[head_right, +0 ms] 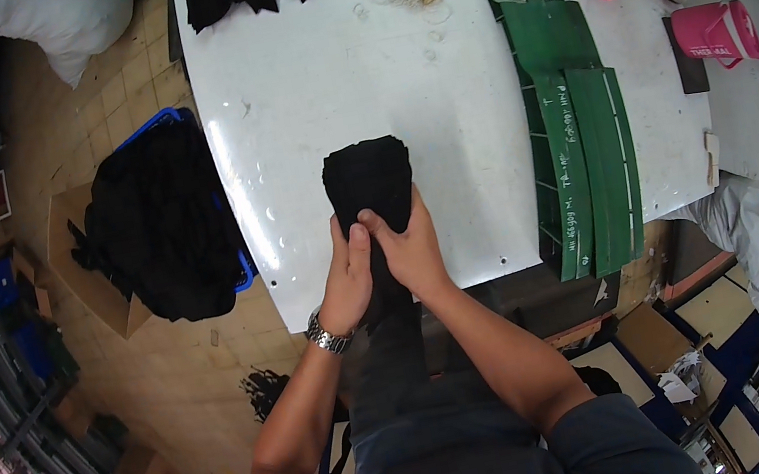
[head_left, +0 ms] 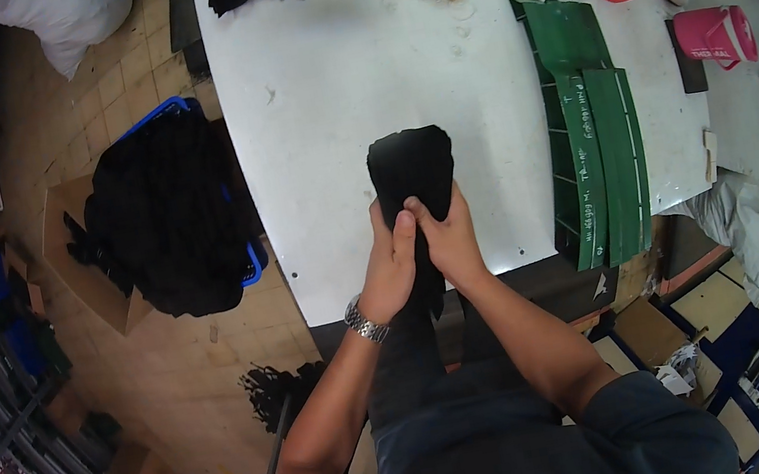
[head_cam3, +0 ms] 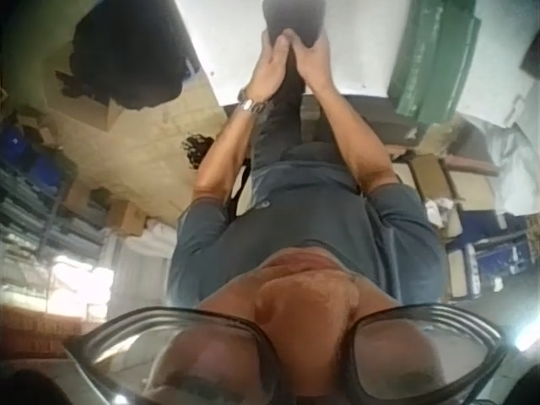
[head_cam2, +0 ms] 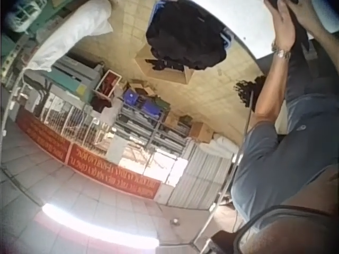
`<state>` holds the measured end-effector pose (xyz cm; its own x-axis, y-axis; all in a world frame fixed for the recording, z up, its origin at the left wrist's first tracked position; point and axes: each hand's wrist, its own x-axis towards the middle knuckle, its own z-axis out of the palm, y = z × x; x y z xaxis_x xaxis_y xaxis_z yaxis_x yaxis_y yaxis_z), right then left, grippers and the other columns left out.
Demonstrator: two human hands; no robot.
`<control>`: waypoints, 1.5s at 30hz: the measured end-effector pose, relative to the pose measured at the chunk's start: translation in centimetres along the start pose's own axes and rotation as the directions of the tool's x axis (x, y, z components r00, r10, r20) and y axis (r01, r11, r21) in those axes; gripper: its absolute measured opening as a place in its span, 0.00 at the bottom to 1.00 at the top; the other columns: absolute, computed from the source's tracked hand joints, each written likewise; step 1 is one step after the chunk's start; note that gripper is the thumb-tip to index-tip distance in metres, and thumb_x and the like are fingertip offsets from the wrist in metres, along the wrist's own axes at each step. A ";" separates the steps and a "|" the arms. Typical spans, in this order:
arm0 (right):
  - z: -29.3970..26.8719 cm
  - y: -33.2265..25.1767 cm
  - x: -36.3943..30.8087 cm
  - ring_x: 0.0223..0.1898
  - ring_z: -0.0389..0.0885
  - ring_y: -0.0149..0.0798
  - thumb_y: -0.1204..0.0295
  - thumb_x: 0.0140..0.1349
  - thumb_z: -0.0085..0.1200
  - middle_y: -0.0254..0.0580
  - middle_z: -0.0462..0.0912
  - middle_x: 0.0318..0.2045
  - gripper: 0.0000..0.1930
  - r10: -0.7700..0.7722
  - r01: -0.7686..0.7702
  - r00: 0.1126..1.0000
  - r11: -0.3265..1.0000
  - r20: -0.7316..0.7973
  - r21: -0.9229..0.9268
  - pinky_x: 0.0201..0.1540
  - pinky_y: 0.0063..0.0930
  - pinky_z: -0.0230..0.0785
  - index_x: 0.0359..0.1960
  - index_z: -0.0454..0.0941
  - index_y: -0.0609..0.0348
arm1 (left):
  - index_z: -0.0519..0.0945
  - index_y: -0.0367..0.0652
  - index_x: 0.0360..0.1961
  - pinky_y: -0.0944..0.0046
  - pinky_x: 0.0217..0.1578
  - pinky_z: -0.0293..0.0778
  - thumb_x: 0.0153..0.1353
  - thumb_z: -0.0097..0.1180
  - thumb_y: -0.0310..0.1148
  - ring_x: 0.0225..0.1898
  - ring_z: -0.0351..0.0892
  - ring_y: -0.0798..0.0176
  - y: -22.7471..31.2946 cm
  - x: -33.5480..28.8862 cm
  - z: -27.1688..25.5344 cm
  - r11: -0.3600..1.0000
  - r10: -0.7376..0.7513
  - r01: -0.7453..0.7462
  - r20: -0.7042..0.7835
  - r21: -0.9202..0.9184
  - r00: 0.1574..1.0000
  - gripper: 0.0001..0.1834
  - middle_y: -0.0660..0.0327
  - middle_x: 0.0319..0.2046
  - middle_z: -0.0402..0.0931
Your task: Cutting out shoe component patterns from a sheet of black synthetic fabric using scissors and templates.
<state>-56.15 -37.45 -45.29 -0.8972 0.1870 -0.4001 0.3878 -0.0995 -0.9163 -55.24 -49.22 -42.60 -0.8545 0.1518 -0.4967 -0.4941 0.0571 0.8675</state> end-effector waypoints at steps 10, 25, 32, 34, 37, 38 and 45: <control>0.1 -1.2 -0.4 0.56 0.80 0.42 0.61 0.68 0.66 0.50 0.83 0.54 0.29 0.004 -0.002 0.999 0.999 -0.042 0.043 0.62 0.36 0.70 0.62 0.71 0.69 | 0.31 0.34 0.79 0.59 0.76 0.44 0.81 0.41 0.47 0.79 0.45 0.53 -1.2 -0.9 -1.1 0.991 0.052 -0.022 0.234 -0.129 0.971 0.44 0.44 0.78 0.45; -0.4 0.8 0.0 0.69 0.69 0.51 0.32 0.75 0.19 0.60 0.68 0.68 0.47 0.057 -0.054 0.997 0.998 0.052 -0.044 0.71 0.40 0.60 0.73 0.50 0.66 | 0.47 0.35 0.78 0.61 0.68 0.64 0.74 0.60 0.37 0.67 0.67 0.62 -1.1 1.6 -0.5 0.993 -0.022 0.037 0.131 -0.114 0.991 0.43 0.50 0.68 0.68; -0.9 1.0 0.1 0.70 0.68 0.55 0.30 0.73 0.17 0.59 0.67 0.69 0.48 0.094 -0.078 0.990 0.986 0.107 -0.145 0.73 0.44 0.54 0.75 0.47 0.63 | 0.53 0.33 0.76 0.62 0.65 0.68 0.73 0.61 0.34 0.64 0.71 0.64 -2.1 2.6 -0.5 0.981 -0.035 0.062 0.146 -0.185 0.989 0.40 0.52 0.66 0.71; -1.3 1.0 0.1 0.69 0.69 0.58 0.31 0.74 0.18 0.59 0.68 0.68 0.47 0.070 -0.045 0.992 0.975 0.107 -0.216 0.73 0.49 0.52 0.75 0.47 0.64 | 0.59 0.32 0.74 0.62 0.65 0.69 0.72 0.62 0.33 0.63 0.72 0.65 -2.5 3.1 -0.6 0.965 -0.046 0.085 0.159 -0.249 0.986 0.37 0.54 0.66 0.72; -2.0 0.9 -0.6 0.67 0.67 0.61 0.35 0.75 0.25 0.61 0.68 0.66 0.46 0.071 -0.008 0.989 0.898 0.128 -0.440 0.70 0.57 0.48 0.75 0.47 0.68 | 0.66 0.33 0.70 0.62 0.65 0.68 0.71 0.62 0.32 0.62 0.73 0.64 -2.9 2.9 -1.3 0.930 -0.096 0.158 0.195 -0.332 0.976 0.31 0.55 0.62 0.75; -1.8 0.4 -1.0 0.67 0.66 0.60 0.37 0.74 0.28 0.62 0.68 0.66 0.45 0.069 0.033 0.983 0.848 0.172 -0.529 0.69 0.58 0.47 0.75 0.47 0.69 | 0.68 0.32 0.69 0.61 0.64 0.69 0.71 0.62 0.33 0.61 0.74 0.65 -3.2 2.7 -1.6 0.932 -0.094 0.152 0.186 -0.328 0.978 0.30 0.54 0.62 0.76; -6.9 1.1 6.3 0.55 0.78 0.52 0.56 0.77 0.46 0.58 0.78 0.52 0.24 -0.264 0.396 0.891 0.849 0.370 -0.350 0.58 0.44 0.69 0.59 0.74 0.66 | 0.68 0.35 0.64 0.56 0.45 0.84 0.72 0.59 0.36 0.45 0.86 0.57 -2.6 0.7 -2.3 0.817 -0.263 0.322 0.189 -0.479 0.946 0.26 0.49 0.53 0.81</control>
<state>-59.88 -29.67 -48.95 -0.9797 -0.1683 -0.1087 0.0474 0.3320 -0.9421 -54.93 -51.53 -45.25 -0.6486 0.3149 -0.6929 -0.7555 -0.3771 0.5358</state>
